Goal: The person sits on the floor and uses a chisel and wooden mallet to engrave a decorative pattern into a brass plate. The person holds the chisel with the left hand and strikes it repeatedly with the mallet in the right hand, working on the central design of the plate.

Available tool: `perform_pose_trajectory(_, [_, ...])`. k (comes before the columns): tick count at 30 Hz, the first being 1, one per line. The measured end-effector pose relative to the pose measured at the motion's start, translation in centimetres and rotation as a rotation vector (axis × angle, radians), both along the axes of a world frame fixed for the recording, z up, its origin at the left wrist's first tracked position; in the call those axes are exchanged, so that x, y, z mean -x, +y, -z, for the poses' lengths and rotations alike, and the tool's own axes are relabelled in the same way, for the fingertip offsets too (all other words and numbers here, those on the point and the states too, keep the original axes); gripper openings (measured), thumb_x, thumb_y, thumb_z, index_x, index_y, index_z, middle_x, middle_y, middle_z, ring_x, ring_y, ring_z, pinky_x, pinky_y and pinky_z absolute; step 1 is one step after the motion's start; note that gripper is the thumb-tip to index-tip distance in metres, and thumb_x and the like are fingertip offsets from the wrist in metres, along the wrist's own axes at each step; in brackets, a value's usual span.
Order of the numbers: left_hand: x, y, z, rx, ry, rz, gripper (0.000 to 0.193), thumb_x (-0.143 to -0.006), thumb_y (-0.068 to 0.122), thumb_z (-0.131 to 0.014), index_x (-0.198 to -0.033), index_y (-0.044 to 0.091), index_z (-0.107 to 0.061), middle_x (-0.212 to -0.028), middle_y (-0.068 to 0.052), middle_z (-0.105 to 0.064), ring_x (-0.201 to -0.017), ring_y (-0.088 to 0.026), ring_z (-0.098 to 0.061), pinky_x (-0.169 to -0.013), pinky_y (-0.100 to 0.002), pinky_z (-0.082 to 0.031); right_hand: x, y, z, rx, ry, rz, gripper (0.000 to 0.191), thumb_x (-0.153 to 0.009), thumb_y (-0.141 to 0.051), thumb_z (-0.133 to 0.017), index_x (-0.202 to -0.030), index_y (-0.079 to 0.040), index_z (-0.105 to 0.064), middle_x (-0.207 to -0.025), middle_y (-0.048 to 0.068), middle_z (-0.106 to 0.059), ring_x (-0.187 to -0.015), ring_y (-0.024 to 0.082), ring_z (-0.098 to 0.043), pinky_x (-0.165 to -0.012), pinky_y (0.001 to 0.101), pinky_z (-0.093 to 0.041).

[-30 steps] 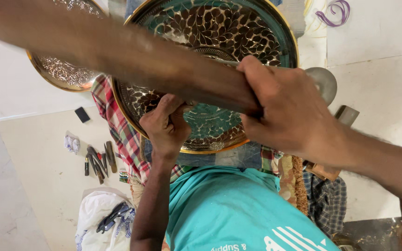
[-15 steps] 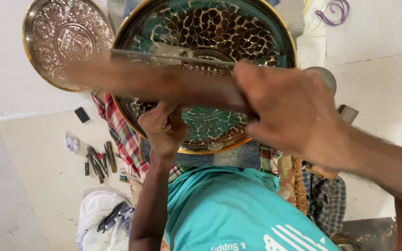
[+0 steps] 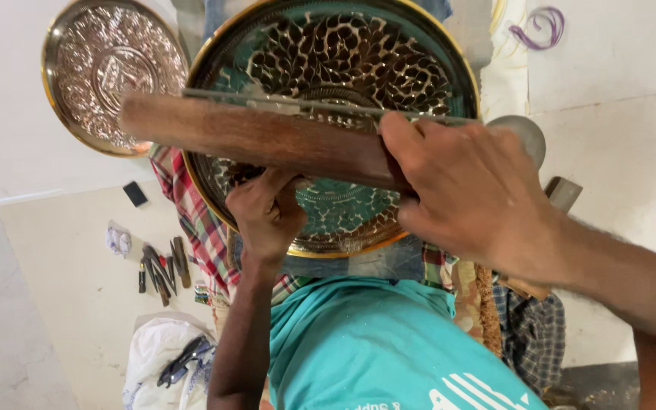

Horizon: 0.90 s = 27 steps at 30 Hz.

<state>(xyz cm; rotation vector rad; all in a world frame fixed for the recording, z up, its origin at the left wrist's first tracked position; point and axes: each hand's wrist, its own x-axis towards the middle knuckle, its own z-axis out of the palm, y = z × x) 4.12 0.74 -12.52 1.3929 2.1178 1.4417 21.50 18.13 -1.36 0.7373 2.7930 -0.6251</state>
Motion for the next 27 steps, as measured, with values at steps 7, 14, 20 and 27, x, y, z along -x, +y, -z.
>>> perform_pose_trajectory(7, [0.3,-0.2,0.5,0.123,0.104,-0.028,0.032,-0.082,-0.020,-0.071,-0.103,0.004,-0.077,-0.090,-0.012,-0.076,-0.073,-0.018,-0.071,-0.068,-0.027,-0.053,0.3,0.2,0.0,0.067,0.106,0.045,0.049,-0.066,-0.016,-0.076,-0.107,-0.004,-0.050,-0.072,0.016,-0.064,-0.061,0.037,-0.064,-0.055,0.0509,-0.047])
perform_pose_trajectory(14, [0.4,-0.1,0.3,-0.025,0.016,0.073,0.046,-0.084,-0.024,-0.058,-0.120,0.002,-0.072,-0.110,-0.010,-0.078,-0.091,-0.015,-0.079,-0.081,-0.024,-0.066,0.9,-0.6,-1.1,0.159,0.095,0.137,0.039,-0.077,-0.015,-0.073,-0.106,-0.003,-0.050,-0.073,0.016,-0.062,-0.063,0.034,-0.062,-0.053,0.0485,-0.046])
perform_pose_trajectory(20, [0.3,0.0,-0.5,-0.027,-0.052,0.093,0.048,-0.081,-0.026,-0.056,-0.118,0.000,-0.071,-0.104,-0.009,-0.077,-0.089,-0.016,-0.077,-0.082,-0.026,-0.064,-0.5,-0.7,0.0,0.268,0.417,0.258,0.037,-0.078,-0.013,-0.071,-0.108,-0.002,-0.053,-0.072,0.017,-0.063,-0.062,0.033,-0.062,-0.054,0.0454,-0.048])
perform_pose_trajectory(27, [0.7,-0.1,-0.6,-0.017,0.024,0.126,0.051,-0.081,-0.024,-0.055,-0.122,0.002,-0.069,-0.109,-0.012,-0.077,-0.093,-0.019,-0.079,-0.084,-0.027,-0.064,-1.1,-1.1,1.1,0.400,0.472,0.284,0.039,-0.077,-0.014,-0.071,-0.108,-0.002,-0.052,-0.065,0.015,-0.059,-0.057,0.031,-0.060,-0.051,0.0450,-0.046])
